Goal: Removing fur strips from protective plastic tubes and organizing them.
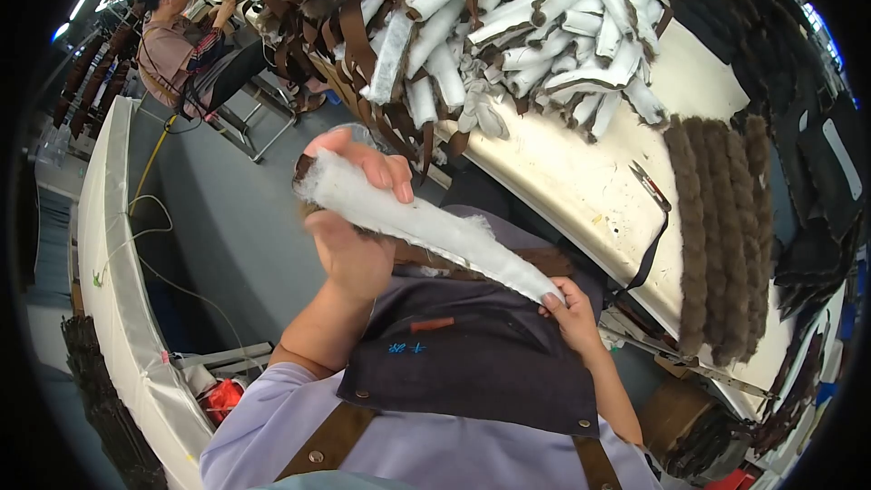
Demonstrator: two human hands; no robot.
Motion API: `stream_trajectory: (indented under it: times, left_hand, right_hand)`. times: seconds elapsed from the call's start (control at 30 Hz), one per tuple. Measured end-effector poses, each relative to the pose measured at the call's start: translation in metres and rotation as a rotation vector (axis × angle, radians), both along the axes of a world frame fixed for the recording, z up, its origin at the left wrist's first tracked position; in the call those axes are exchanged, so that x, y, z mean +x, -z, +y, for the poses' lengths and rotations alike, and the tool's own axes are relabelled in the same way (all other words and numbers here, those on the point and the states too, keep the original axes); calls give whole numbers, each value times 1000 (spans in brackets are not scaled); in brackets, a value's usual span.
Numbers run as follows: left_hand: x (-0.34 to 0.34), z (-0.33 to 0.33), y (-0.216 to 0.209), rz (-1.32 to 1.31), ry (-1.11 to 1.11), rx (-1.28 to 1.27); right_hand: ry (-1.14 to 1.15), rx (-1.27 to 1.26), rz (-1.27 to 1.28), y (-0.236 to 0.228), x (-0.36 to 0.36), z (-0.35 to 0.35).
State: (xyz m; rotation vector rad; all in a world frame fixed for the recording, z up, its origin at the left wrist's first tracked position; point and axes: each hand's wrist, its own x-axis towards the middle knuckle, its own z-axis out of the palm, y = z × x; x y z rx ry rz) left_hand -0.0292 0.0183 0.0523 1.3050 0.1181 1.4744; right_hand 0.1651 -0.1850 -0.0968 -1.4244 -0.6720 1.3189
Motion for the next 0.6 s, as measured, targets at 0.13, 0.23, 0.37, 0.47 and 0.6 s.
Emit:
stream_trajectory:
  times: [0.13, 0.23, 0.37, 0.47, 0.6]
  left_hand:
    - [-9, -2, -17, 193, -191, 47]
    - [-23, 12, -16, 576, -464, 232]
    - [-43, 7, 8, 457, -19, -294]
    - [-45, 1, 26, 374, 302, -631]
    - [-34, -13, 62, 436, 582, -830]
  right_hand:
    - [26, 39, -81, -5, 7, -5]
    - [156, 66, -169, 0, 27, -24]
    - [361, 168, -297, -46, 68, -41]
    - [528, 340, -171, -66, 99, -42]
    - [690, 574, 95, -76, 133, -33]
